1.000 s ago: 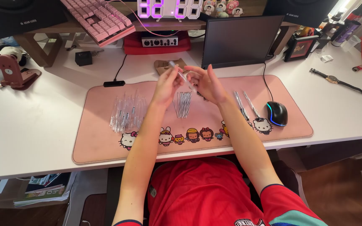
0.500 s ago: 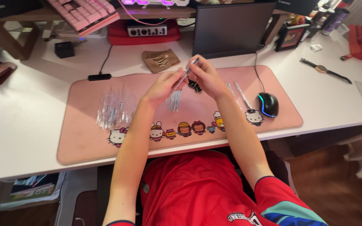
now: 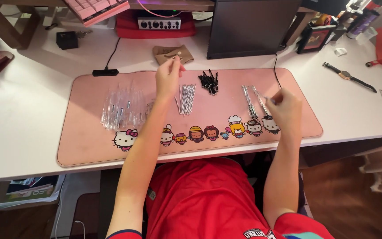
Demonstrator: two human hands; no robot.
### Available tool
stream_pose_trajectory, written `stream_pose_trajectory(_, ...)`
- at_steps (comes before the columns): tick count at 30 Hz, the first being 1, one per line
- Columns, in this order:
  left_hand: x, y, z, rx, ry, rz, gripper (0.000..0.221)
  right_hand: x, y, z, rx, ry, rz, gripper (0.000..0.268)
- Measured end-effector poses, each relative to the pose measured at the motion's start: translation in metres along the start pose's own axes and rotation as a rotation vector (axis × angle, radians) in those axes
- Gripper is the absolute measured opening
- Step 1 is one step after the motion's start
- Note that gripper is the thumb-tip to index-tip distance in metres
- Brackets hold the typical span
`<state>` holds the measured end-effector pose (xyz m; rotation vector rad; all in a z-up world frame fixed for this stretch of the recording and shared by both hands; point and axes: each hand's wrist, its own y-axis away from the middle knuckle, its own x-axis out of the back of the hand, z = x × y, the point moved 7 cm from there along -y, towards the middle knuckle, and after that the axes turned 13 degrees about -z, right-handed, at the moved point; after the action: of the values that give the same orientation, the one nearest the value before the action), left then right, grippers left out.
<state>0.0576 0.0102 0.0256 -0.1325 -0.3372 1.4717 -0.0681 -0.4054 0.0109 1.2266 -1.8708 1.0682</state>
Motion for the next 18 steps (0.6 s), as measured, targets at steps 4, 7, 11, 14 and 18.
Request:
stream_pose_trajectory(4, 0.000, -0.001, 0.003, -0.017, -0.024, 0.006, 0.044, -0.007, 0.012, -0.004, -0.082, 0.017, -0.038, 0.020)
stream_pose_trajectory(7, 0.003, 0.008, 0.010, -0.028, -0.030, 0.024, 0.044, -0.005, 0.018, -0.012, -0.088, 0.133, -0.064, 0.022)
stream_pose_trajectory(11, 0.004, 0.008, 0.010, -0.047, -0.036, 0.032, 0.041, 0.000, 0.026, -0.032, 0.016, 0.188, -0.061, 0.030)
stream_pose_trajectory(14, 0.003, 0.005, 0.010, -0.062, -0.046, 0.035, 0.039, -0.012, 0.022, -0.044, 0.107, 0.180, -0.082, 0.037)
stream_pose_trajectory(18, 0.000, 0.006, 0.009, -0.060, -0.054, 0.012, 0.038, -0.031, 0.019, -0.045, 0.109, 0.125, -0.136, 0.048)
